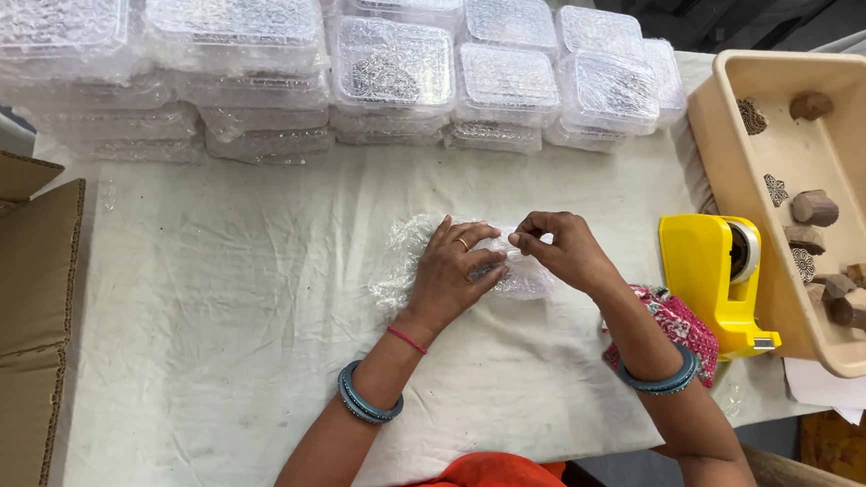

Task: The person wipes a decorative metal piece and a clear plastic container with a cloth. She places the metal piece inside the container, closes it, and wraps the container in bubble wrap. She secures the bubble wrap with tape from a dispenser.

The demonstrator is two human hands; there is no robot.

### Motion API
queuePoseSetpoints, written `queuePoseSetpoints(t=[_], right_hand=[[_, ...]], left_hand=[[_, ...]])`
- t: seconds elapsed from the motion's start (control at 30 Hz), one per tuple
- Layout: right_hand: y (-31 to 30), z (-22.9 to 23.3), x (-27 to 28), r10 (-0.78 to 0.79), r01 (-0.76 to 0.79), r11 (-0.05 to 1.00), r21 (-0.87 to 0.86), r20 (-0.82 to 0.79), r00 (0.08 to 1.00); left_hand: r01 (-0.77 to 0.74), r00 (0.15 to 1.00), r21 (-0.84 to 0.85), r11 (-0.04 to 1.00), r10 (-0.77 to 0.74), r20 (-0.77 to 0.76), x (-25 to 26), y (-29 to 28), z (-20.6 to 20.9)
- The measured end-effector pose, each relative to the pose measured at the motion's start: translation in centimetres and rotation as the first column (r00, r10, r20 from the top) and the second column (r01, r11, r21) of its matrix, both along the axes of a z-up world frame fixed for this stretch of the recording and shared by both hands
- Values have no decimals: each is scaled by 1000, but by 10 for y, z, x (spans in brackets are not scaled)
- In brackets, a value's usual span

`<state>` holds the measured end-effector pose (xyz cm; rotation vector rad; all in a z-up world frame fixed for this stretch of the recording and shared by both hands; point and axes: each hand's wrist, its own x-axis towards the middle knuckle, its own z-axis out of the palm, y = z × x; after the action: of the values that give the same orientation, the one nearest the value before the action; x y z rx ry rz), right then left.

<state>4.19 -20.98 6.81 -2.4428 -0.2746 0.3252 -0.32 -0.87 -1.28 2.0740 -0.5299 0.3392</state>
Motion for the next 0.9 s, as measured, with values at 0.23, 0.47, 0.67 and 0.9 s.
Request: queuePoseSetpoints(t=[0.23, 0.47, 0.67, 0.9], right_hand=[[16, 16, 5, 64, -70, 982, -174, -41, 997], [25, 8, 10, 110, -108, 926, -361, -15, 994], [32, 3, 10, 138, -104, 865, -491, 33, 990], [26, 1, 11, 7, 31, 754, -657, 55, 998]], left_hand=[[-11, 1000, 15, 1000, 12, -4, 0, -1, 0], [-12, 1000, 41, 999, 12, 8, 1, -4, -6], [-8, 999, 50, 999, 6, 41, -1, -1, 1], [-21, 998, 122, 992, 13, 66, -1, 1, 5]])
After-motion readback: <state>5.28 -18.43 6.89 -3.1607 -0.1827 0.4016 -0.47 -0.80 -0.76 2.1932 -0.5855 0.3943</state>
